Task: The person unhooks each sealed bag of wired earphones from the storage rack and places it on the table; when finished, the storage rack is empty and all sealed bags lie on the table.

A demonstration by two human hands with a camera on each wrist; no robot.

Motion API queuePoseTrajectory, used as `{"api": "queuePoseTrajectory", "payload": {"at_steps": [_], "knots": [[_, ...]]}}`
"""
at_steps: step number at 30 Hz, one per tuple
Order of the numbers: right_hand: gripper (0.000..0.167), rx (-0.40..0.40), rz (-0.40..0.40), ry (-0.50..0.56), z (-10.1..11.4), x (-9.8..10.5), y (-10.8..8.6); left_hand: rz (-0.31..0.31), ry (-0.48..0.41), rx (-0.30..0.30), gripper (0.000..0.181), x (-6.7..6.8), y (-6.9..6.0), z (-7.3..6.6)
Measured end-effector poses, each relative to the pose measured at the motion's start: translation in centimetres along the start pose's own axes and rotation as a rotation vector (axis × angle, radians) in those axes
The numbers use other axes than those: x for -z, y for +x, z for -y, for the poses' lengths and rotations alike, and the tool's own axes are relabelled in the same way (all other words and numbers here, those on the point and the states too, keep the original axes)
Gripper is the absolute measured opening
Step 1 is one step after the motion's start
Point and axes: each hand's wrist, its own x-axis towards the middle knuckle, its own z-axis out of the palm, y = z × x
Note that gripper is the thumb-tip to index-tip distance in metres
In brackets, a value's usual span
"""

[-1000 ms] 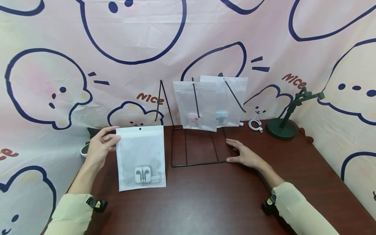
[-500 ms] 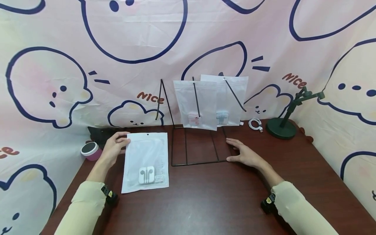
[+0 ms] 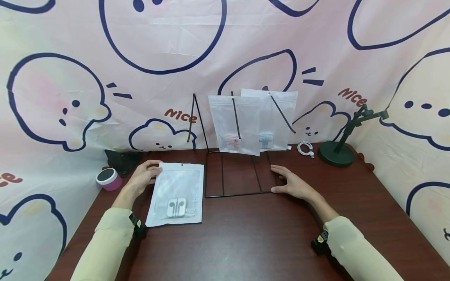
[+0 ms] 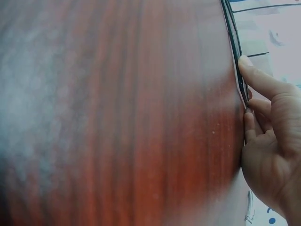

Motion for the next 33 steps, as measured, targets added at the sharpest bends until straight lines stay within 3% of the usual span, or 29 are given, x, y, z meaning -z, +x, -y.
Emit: {"api": "queuePoseTrajectory", "payload": {"at_steps": [8,20,25,33], "knots": [[0.086,0.009,-0.003,0.004,0.2,0.0,-0.1,0.036,0.113,-0.014,0.057,0.1,-0.4,0.1],[0.085,0.012,-0.006,0.003,0.2,-0.1,-0.1,0.025,0.168,-0.033,0.063,0.7,-0.9,-0.6],[0.085,0.016,-0.008,-0.01,0.2,-0.1,-0.1,0.0,0.145,-0.059,0.066,0.9,-1.2,-1.0],[0.083,0.037,-0.02,-0.011,0.0,-0.3,-0.1,0.044,0.072,-0.156,0.076,0.3,-1.8,-3.1]]}}
